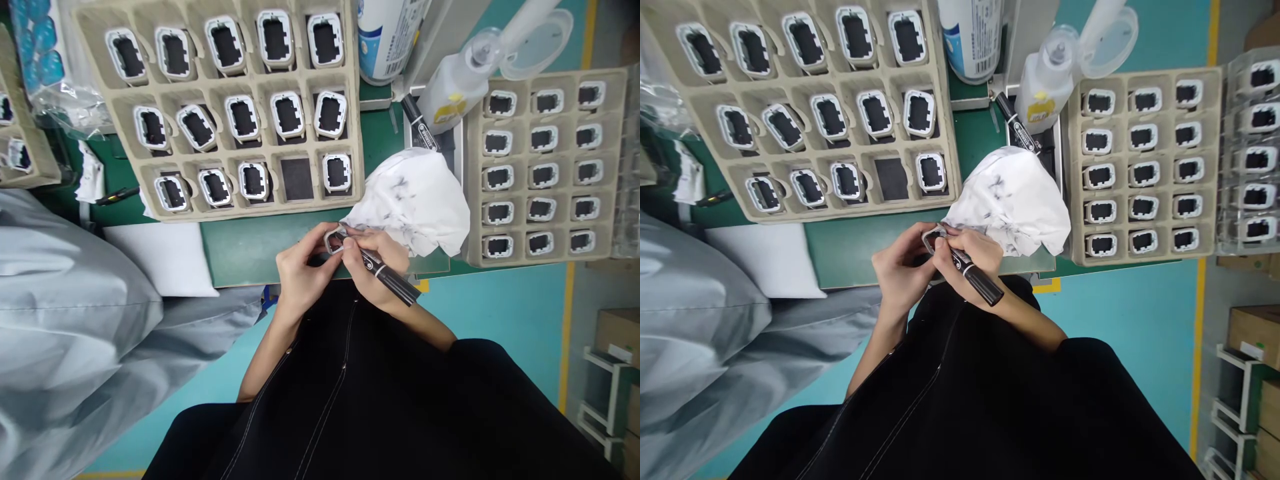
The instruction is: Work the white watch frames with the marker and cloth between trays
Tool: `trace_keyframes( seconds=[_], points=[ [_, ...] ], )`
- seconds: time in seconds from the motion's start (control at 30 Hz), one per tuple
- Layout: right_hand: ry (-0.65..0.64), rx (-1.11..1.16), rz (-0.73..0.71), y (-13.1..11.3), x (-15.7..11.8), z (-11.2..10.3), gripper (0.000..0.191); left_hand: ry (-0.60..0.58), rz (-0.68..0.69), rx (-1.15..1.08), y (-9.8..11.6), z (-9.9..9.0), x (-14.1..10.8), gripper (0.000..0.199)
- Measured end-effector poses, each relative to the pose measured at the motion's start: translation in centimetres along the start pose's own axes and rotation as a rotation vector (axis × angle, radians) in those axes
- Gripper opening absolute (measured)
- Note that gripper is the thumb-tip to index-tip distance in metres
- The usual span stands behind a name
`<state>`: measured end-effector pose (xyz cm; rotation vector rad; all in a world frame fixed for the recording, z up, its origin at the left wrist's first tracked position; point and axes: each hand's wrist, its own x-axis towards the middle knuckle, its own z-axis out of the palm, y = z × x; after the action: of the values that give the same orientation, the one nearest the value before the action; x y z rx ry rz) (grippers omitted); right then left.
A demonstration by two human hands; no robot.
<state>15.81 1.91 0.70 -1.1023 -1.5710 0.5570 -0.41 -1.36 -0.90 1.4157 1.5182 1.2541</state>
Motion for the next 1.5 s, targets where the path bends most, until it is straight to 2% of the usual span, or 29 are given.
trace_keyframes(
  seconds=[0.23,0.47,0.57,0.8,0.93,1.17,1.3,1.5],
  points=[
    [-0.027,-0.024,-0.134,0.4,-0.03,0.18,0.019,0.024,0.02,0.108,0.2,0.12,-0.18,0.031],
    [-0.01,-0.095,-0.105,0.71,-0.26,0.23,0.014,0.039,0.003,0.077,0.01,0.3,-0.27,0.033],
    [-0.042,-0.082,-0.11,0.82,-0.36,0.16,0.015,0.034,-0.009,0.081,0.22,0.26,-0.16,0.032],
    [-0.02,-0.04,-0.081,0.77,-0.37,0.3,0.014,0.039,0.042,0.057,0.34,0.17,-0.21,0.03],
    [0.016,-0.073,-0.098,0.66,-0.37,0.48,0.014,0.048,0.005,0.052,0.0,0.29,-0.4,0.032],
    [-0.028,-0.056,-0.148,0.72,0.03,0.3,0.017,0.04,-0.003,0.067,0.23,0.23,-0.1,0.032],
    [-0.041,0.006,-0.088,0.73,-0.04,0.22,0.015,0.027,-0.01,0.065,0.26,0.17,-0.21,0.032],
    [-0.002,-0.05,-0.069,0.47,-0.04,0.28,0.015,0.057,-0.034,0.057,0.1,0.4,-0.39,0.032]
  ],
)
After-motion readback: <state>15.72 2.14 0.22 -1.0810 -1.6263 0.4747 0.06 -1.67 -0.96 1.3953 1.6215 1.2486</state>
